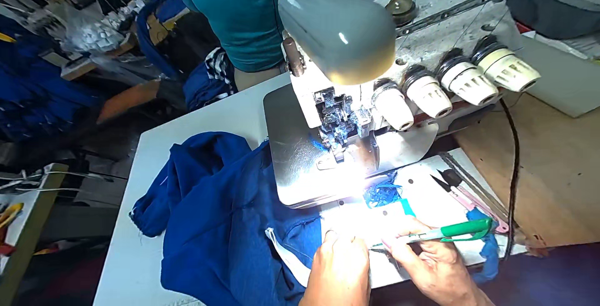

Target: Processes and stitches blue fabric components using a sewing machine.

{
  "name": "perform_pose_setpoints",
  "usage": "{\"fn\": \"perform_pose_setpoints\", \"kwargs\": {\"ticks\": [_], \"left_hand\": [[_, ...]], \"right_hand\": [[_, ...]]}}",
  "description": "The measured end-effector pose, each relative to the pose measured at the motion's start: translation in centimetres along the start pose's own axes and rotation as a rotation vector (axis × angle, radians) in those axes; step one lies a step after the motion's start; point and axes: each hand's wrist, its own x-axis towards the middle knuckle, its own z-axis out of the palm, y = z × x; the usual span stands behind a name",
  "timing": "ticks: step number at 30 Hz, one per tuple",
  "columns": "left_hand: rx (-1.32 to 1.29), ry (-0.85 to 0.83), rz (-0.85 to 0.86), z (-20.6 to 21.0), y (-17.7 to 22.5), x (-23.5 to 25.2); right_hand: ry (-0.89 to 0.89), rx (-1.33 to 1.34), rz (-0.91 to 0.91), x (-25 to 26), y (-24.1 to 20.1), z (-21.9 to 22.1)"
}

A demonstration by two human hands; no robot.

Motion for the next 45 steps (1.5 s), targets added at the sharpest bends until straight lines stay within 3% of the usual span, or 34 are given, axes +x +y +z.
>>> {"fn": "perform_pose_setpoints", "kwargs": {"ticks": [11, 22, 28, 34, 45], "left_hand": [[0.025, 0.010, 0.013, 0.2, 0.1, 0.2], [-0.014, 0.144, 0.046, 1.4, -0.8, -0.6], [0.002, 0.129, 0.046, 1.4, -0.6, -1.2], [0.003, 0.159, 0.036, 1.5, -0.6, -1.7], [-0.017, 0.160, 0.017, 1.6, -0.6, -1.8]], "right_hand": [[-0.026, -0.049, -0.049, -0.1, -0.1, 0.1], [-0.128, -0.223, -0.073, -0.4, 0.0, 0.1], [-0.095, -0.198, -0.126, -0.4, 0.0, -0.1], [-0.078, -0.009, -0.042, -0.8, 0.2, -0.2], [-0.149, -0.127, -0.041, -0.7, -0.2, 0.1]]}}
